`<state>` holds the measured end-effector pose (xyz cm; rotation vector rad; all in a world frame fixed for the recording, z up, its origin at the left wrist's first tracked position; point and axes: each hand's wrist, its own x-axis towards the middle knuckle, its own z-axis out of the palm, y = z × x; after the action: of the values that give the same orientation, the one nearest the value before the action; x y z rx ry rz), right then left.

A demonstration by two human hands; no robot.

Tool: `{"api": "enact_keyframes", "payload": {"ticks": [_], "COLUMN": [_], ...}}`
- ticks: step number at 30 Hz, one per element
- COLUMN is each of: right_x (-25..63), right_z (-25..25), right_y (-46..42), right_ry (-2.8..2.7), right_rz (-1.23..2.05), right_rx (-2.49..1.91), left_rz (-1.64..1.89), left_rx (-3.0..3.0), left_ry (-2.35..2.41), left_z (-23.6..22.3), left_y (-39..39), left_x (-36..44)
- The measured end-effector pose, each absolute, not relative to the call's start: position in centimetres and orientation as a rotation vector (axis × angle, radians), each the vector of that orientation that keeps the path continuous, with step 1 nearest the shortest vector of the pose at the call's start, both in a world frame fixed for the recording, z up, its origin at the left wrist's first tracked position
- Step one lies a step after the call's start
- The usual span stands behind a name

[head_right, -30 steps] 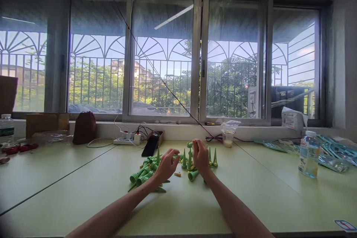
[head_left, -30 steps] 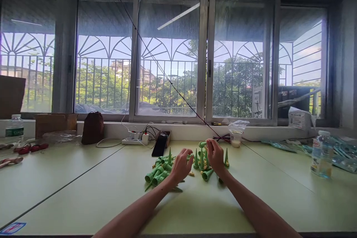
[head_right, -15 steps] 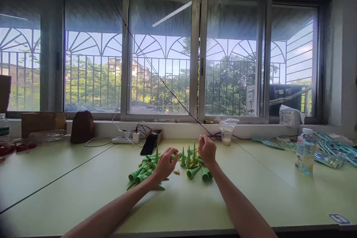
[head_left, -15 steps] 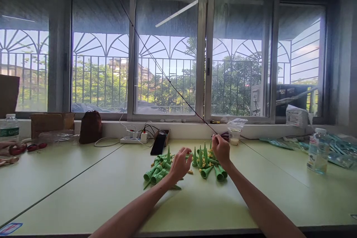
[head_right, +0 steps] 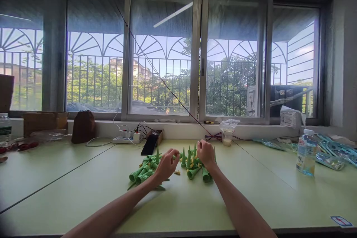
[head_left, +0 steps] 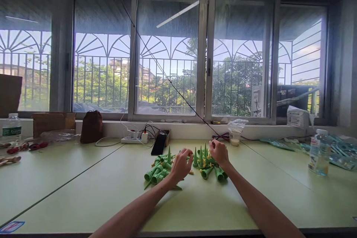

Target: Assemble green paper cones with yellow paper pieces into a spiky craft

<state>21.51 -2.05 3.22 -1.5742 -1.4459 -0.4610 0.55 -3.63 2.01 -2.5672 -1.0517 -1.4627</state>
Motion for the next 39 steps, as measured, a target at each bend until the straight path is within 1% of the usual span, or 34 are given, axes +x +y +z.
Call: {"api": "enact_keyframes", "payload": {"ticks": [16, 28, 39], "right_x": [21.2, 21.0, 20.9], "right_z": [3.9, 3.7, 3.4], "right_y": [-3.3, -3.2, -2.9], "right_ry": [-1.515, -1.51, -1.552], "right_rz": [-0.314, -0.337, -0.312], "right_rx": [-1.931, -1.943, -1.951], "left_rz": [-1.445, -1.415, -1.312], "left_rx": [-2.593, -2.601, -2.659], "left_ry": [-0.979, -0.997, -1.002], "left_z": [1.6, 1.6, 1.4], "left_y": [-3.4, -3.7, -3.9], "left_x": [0.6, 0.6, 0.7]}}
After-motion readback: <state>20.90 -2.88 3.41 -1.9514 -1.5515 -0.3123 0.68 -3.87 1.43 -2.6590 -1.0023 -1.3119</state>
